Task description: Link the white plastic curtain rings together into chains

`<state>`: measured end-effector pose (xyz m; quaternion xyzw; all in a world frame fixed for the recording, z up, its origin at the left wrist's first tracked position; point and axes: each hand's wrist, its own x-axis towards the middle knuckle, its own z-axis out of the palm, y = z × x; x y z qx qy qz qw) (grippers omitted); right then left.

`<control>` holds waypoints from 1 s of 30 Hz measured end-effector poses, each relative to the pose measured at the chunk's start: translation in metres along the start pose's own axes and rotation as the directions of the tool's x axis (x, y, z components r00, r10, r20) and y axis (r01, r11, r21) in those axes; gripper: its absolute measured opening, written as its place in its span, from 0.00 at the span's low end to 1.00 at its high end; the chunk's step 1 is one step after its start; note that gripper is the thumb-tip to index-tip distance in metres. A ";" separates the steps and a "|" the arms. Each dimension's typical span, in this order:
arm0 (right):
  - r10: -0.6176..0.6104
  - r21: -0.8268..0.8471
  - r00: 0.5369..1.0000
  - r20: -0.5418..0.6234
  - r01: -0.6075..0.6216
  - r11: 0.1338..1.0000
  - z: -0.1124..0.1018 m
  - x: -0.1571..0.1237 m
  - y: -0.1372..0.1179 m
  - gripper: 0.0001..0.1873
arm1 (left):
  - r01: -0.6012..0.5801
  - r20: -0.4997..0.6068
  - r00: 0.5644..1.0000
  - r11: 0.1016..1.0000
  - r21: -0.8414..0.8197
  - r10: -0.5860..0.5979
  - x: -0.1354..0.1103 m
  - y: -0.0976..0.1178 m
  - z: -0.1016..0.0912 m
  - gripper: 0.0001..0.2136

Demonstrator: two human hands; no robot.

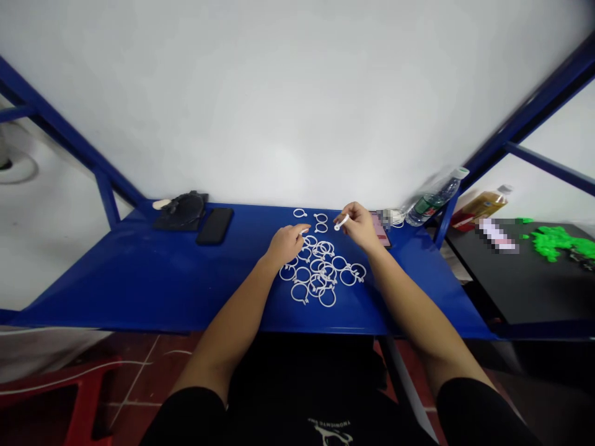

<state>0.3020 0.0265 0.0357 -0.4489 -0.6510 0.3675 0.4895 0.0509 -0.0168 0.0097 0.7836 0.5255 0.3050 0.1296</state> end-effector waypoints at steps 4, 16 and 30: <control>0.043 0.122 0.997 -0.061 -0.036 0.992 -0.011 -0.023 0.008 0.14 | -0.036 0.038 0.999 0.998 -0.054 0.038 -0.003 0.002 0.002 0.22; 0.069 0.075 0.995 -0.069 -0.064 0.995 -0.004 -0.031 0.011 0.15 | 0.000 -0.037 0.999 0.989 -0.146 -0.005 -0.004 -0.003 0.006 0.13; 0.009 0.008 0.994 0.105 -0.009 1.000 0.018 -0.044 0.016 0.18 | -0.223 -0.209 0.956 0.973 -0.057 0.206 -0.002 0.000 0.012 0.11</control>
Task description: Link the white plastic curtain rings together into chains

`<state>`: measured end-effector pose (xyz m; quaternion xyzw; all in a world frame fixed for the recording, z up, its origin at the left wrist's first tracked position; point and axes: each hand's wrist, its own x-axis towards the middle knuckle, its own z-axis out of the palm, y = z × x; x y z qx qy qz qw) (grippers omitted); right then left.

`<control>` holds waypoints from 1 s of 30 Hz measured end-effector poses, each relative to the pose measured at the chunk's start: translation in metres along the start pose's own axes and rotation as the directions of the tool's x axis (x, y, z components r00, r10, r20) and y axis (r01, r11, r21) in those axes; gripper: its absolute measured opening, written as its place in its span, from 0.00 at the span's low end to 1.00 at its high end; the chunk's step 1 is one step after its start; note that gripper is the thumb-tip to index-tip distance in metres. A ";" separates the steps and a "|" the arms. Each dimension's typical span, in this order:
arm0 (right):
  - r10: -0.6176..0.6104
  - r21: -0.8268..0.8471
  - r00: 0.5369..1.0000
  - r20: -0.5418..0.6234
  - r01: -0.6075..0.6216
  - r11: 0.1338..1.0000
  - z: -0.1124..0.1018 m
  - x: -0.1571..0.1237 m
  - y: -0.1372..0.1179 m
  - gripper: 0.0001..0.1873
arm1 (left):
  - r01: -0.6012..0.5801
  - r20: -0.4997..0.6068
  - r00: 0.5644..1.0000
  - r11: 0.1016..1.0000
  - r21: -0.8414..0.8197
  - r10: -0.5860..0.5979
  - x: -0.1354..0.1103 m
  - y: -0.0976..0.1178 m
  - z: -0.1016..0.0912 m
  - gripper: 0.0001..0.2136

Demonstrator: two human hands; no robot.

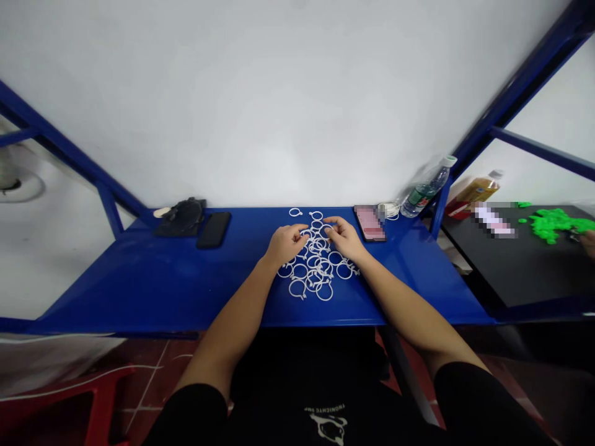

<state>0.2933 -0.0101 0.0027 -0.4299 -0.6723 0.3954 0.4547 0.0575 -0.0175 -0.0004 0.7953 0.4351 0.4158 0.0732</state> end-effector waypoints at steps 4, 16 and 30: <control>0.030 0.044 0.998 0.057 -0.033 0.998 0.007 -0.004 -0.003 0.21 | -0.115 0.060 0.991 0.992 -0.052 0.118 -0.001 0.008 0.000 0.18; 0.060 0.063 0.995 0.086 -0.066 0.996 0.004 -0.005 -0.003 0.27 | -0.219 -0.172 0.964 0.974 -0.064 0.205 0.003 0.021 -0.007 0.07; -0.014 -0.565 0.948 0.317 0.201 0.800 -0.009 0.028 0.015 0.24 | 0.046 -0.220 0.973 0.995 -0.087 -0.064 -0.003 0.014 0.000 0.08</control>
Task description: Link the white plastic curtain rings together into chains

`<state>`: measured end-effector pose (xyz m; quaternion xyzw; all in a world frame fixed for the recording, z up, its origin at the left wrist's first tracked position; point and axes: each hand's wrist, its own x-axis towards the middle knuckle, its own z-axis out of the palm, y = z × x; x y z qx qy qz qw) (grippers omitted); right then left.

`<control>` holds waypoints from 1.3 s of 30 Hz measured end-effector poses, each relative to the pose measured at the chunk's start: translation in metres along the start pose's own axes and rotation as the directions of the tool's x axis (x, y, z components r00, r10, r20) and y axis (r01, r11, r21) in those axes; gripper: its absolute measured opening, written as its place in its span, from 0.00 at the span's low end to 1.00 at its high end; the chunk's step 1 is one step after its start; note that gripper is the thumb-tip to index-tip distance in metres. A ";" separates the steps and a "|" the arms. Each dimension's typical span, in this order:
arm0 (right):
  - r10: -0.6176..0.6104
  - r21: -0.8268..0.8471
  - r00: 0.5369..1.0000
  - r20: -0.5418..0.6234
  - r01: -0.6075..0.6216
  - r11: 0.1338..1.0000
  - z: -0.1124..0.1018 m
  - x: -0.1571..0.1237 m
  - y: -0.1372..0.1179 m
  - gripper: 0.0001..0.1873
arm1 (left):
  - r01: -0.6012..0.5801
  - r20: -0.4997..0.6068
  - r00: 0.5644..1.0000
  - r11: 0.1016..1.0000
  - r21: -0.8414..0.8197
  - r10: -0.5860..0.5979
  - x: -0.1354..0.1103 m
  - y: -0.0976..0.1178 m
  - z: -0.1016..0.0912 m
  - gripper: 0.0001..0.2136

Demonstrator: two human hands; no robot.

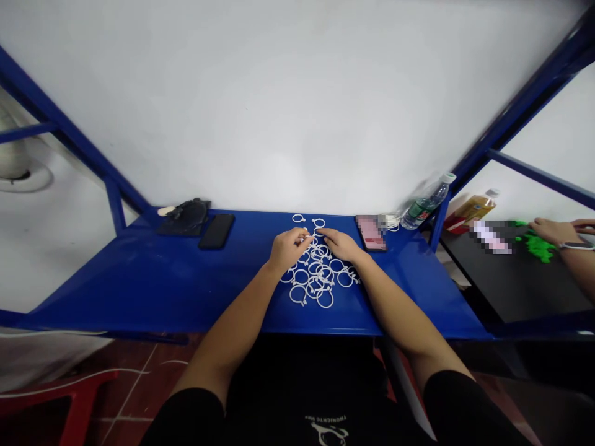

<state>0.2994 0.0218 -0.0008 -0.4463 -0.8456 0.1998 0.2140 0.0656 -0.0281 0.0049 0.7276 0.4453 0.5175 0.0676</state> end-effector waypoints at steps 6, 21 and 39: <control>0.086 -0.181 0.996 -0.023 -0.089 0.979 -0.008 -0.012 -0.005 0.25 | -0.030 -0.039 0.999 0.999 0.015 0.030 0.003 -0.002 -0.002 0.07; 0.181 0.029 0.971 -0.153 -0.179 0.983 -0.010 -0.019 0.011 0.10 | -0.019 -0.041 0.999 1.000 0.016 0.020 0.004 -0.004 -0.002 0.08; 0.466 0.847 0.870 -0.160 -0.122 0.517 -0.007 -0.011 0.012 0.20 | -0.014 0.029 0.999 0.999 -0.033 0.015 0.003 0.001 -0.005 0.10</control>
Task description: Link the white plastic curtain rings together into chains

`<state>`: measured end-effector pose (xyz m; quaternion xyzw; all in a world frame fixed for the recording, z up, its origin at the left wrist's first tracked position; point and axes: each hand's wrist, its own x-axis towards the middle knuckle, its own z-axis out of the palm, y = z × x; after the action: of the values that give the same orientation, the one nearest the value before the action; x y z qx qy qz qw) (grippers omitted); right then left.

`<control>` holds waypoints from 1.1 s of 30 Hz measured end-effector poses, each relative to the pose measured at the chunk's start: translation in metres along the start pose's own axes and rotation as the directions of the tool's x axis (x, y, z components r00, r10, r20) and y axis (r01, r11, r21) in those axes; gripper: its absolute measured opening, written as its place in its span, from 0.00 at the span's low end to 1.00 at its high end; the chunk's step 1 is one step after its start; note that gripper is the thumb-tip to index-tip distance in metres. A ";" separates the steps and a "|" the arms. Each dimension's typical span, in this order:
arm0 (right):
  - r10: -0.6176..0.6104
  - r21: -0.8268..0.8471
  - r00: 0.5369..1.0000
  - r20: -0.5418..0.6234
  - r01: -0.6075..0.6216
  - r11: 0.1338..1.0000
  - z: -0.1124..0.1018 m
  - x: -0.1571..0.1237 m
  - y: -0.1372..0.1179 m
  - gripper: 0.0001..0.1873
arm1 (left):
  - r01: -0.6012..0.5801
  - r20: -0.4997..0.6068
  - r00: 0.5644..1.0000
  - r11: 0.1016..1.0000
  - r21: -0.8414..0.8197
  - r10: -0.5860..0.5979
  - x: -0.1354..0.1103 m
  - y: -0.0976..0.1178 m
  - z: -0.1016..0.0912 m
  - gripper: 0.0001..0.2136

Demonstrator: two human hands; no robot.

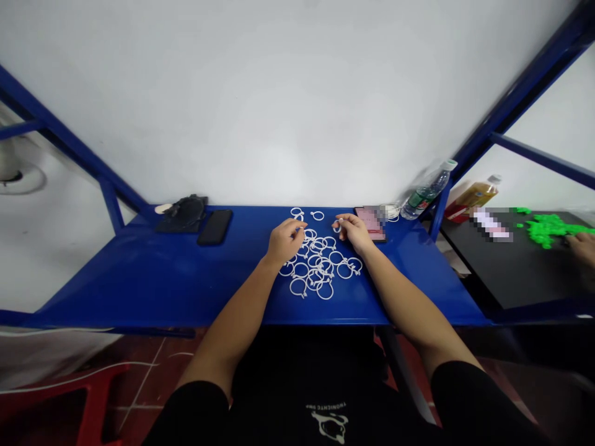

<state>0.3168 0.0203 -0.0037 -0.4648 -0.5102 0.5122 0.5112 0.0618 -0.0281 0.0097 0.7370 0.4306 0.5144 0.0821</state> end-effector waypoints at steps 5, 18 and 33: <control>0.001 -0.014 1.000 -0.002 -0.001 1.000 -0.001 0.002 0.002 0.17 | 0.000 0.018 1.000 1.000 0.009 0.000 0.001 -0.002 -0.001 0.12; -0.011 0.026 1.000 0.007 0.011 1.000 0.005 -0.004 -0.004 0.07 | -0.034 0.068 0.997 0.999 -0.021 0.035 0.000 0.001 -0.002 0.13; -0.146 -0.002 0.987 -0.073 0.146 0.989 0.004 -0.003 -0.004 0.07 | -0.016 0.085 0.996 0.997 -0.080 0.023 0.004 -0.007 -0.003 0.14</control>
<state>0.3129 0.0173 0.0000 -0.4435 -0.5230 0.4571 0.5664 0.0564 -0.0218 0.0101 0.7589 0.3986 0.4997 0.1245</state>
